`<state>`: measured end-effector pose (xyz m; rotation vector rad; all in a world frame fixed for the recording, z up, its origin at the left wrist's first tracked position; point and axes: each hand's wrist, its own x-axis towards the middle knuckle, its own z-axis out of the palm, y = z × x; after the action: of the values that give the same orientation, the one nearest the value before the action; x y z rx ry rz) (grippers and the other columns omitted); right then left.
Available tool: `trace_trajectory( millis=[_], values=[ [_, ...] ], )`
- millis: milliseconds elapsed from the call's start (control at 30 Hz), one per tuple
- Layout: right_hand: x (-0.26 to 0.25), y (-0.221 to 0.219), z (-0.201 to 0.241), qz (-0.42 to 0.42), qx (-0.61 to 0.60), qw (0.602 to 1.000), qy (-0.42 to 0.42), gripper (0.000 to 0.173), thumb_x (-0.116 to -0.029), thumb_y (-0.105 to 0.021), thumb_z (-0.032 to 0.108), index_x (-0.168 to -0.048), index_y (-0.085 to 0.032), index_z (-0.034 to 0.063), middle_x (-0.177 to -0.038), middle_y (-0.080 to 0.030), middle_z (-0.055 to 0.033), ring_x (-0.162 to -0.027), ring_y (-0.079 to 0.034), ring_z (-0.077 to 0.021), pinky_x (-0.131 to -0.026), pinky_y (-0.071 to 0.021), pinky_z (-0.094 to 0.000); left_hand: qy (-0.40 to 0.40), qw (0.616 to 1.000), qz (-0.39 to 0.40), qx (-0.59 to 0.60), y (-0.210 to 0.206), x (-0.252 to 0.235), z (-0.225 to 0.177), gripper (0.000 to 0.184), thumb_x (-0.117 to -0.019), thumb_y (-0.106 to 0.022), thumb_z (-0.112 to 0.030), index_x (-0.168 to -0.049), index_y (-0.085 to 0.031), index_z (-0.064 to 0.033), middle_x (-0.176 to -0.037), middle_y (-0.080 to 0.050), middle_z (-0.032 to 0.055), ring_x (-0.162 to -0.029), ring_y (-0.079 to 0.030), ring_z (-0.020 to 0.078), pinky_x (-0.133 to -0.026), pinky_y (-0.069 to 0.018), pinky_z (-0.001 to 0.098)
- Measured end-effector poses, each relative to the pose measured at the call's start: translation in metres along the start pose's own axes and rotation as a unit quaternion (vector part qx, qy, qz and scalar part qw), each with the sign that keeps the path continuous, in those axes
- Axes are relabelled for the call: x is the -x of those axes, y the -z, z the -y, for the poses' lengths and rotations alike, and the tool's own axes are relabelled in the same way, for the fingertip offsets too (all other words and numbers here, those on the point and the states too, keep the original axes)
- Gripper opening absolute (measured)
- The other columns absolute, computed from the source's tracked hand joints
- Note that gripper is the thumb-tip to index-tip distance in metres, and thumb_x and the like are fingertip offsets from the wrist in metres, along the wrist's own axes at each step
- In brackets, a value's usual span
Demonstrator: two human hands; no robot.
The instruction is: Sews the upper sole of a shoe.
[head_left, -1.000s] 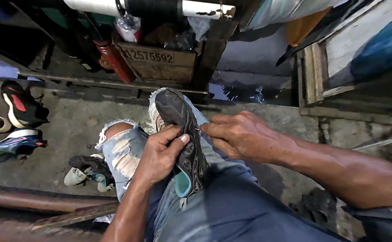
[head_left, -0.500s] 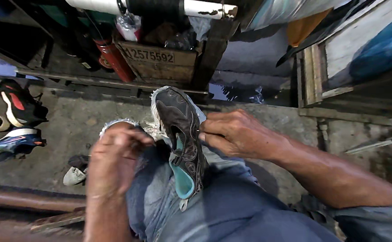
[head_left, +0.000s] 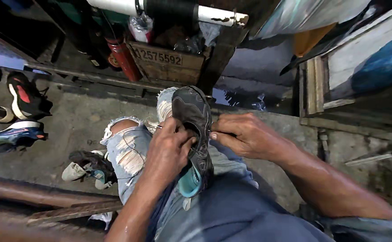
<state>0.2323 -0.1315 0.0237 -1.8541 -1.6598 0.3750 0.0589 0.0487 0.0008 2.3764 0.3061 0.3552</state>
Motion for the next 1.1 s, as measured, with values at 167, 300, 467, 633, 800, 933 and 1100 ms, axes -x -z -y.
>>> trace_trajectory(
  millis=[167, 300, 467, 633, 800, 933, 1100],
  values=[
    [0.007, 0.003, 0.0, 0.008, 0.009, 0.999, -0.049, 0.023, -0.1004, -0.055, 0.023, -0.096, -0.074, 0.0107, -0.083, -0.066, 0.0033, -0.073, -0.062, -0.0054, -0.064, -0.0535, -0.0262, 0.028, 0.985, 0.081, 0.148, 0.024, 0.003, 0.006, 0.018, -0.0956, -0.063, -0.031, -0.084, -0.072, -0.0214, -0.115, -0.058, -0.0044, -0.113, -0.054, 0.0103, -0.092, -0.05, 0.0309],
    [0.004, 0.003, 0.008, 0.018, 0.043, 0.992, -0.116, 0.016, -0.0987, -0.057, 0.021, -0.095, -0.07, 0.0129, -0.082, -0.064, 0.003, -0.07, -0.062, -0.0084, -0.061, -0.053, -0.031, -0.022, 0.888, 0.177, 0.424, 0.038, 0.0, 0.014, 0.019, -0.1009, -0.063, -0.03, -0.092, -0.071, -0.0146, -0.13, -0.059, 0.0016, -0.112, -0.061, 0.011, -0.089, -0.0559, 0.0268],
    [-0.003, 0.0, 0.009, 0.031, 0.04, 0.987, -0.152, 0.009, -0.0916, -0.058, 0.013, -0.085, -0.064, 0.0123, -0.078, -0.059, 0.0014, -0.068, -0.059, -0.01, -0.059, -0.0503, -0.0313, 0.064, 0.824, 0.11, 0.553, 0.015, -0.009, 0.006, 0.011, -0.1009, -0.063, -0.018, -0.101, -0.07, -0.0091, -0.092, -0.069, 0.0054, -0.068, -0.061, 0.007, -0.06, -0.0526, 0.0207],
    [-0.001, -0.009, 0.002, -0.017, 0.011, 0.99, -0.138, 0.014, -0.0915, -0.058, 0.015, -0.078, -0.063, 0.0129, -0.07, -0.057, 0.0033, -0.062, -0.056, -0.0071, -0.054, -0.0468, -0.0281, 0.137, 0.968, -0.007, 0.21, -0.01, -0.011, -0.015, 0.016, -0.1002, -0.061, -0.01, -0.108, -0.074, -0.0104, -0.095, -0.072, -0.001, -0.071, -0.067, 0.0066, -0.064, -0.0586, 0.0238],
    [0.0, -0.013, -0.002, -0.039, -0.001, 0.993, -0.113, 0.019, -0.0929, -0.059, 0.017, -0.075, -0.064, 0.0124, -0.07, -0.057, 0.0034, -0.061, -0.055, -0.0061, -0.053, -0.0456, -0.0265, 0.098, 0.987, -0.018, 0.127, -0.021, -0.013, -0.017, 0.017, -0.0985, -0.064, -0.012, -0.11, -0.076, -0.0119, -0.102, -0.073, -0.0009, -0.091, -0.068, 0.0053, -0.081, -0.0575, 0.0271],
    [0.002, -0.017, -0.004, -0.046, -0.023, 0.992, -0.117, 0.017, -0.0943, -0.059, 0.015, -0.079, -0.066, 0.0105, -0.072, -0.06, 0.0018, -0.062, -0.057, -0.0073, -0.055, -0.0494, -0.0278, 0.107, 0.981, 0.068, 0.144, -0.014, -0.02, -0.011, 0.016, -0.097, -0.065, -0.012, -0.112, -0.071, -0.0159, -0.095, -0.072, -0.0033, -0.079, -0.068, 0.0058, -0.072, -0.0592, 0.0303],
    [0.017, -0.032, -0.015, -0.086, -0.042, 0.978, -0.183, 0.018, -0.1004, -0.06, 0.027, -0.097, -0.071, 0.0131, -0.067, -0.06, 0.0043, -0.055, -0.056, -0.0076, -0.05, -0.0494, -0.0316, 0.113, 0.979, 0.092, 0.14, -0.019, -0.024, -0.014, 0.026, -0.0971, -0.062, -0.011, -0.122, -0.068, -0.0146, -0.087, -0.071, -0.0017, -0.067, -0.065, 0.0075, -0.062, -0.057, 0.0295]
  ],
)
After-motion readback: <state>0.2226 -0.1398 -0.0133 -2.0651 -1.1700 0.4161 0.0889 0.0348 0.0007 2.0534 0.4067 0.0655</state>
